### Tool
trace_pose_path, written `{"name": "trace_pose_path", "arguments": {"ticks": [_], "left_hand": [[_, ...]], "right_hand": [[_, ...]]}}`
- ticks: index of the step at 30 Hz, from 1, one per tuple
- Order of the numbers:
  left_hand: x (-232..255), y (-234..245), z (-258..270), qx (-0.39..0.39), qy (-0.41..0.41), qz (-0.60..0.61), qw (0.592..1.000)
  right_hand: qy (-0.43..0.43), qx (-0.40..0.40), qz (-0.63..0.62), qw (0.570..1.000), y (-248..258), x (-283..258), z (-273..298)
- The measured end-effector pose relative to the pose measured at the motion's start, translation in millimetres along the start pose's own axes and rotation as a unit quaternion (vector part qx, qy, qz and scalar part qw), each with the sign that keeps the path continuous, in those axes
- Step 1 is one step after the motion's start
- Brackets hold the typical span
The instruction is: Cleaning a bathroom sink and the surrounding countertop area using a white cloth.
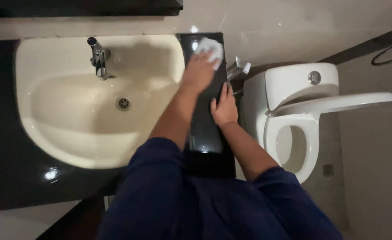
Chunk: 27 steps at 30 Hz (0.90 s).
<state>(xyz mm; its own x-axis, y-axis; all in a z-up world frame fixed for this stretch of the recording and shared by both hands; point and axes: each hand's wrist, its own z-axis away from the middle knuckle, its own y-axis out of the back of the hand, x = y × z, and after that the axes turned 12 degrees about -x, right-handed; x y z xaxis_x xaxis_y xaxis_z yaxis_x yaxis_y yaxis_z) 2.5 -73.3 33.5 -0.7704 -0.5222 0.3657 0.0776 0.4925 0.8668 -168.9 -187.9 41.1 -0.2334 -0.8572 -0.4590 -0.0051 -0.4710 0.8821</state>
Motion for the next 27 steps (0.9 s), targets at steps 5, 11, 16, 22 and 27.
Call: {"name": "trace_pose_path", "arguments": {"ticks": [5, 11, 16, 22, 27], "left_hand": [[-89, 97, 67, -0.020, 0.205, -0.181, 0.962], [-138, 1, 64, -0.019, 0.322, -0.269, 0.908], [15, -2, -9, -0.047, 0.160, -0.018, 0.986], [2, -22, -4, -0.066, 0.030, -0.013, 0.997], [-97, 46, 45, -0.073, 0.233, -0.150, 0.958]], "right_hand": [[-0.027, -0.010, -0.015, 0.999, -1, 0, 4], [-0.038, -0.018, 0.006, 0.999, 1, -5, 5], [-0.022, -0.013, -0.015, 1.000, -4, 1, 9], [-0.009, -0.001, -0.037, 0.999, 2, -3, 3], [-0.002, 0.008, -0.017, 1.000, -4, -2, 6]]}}
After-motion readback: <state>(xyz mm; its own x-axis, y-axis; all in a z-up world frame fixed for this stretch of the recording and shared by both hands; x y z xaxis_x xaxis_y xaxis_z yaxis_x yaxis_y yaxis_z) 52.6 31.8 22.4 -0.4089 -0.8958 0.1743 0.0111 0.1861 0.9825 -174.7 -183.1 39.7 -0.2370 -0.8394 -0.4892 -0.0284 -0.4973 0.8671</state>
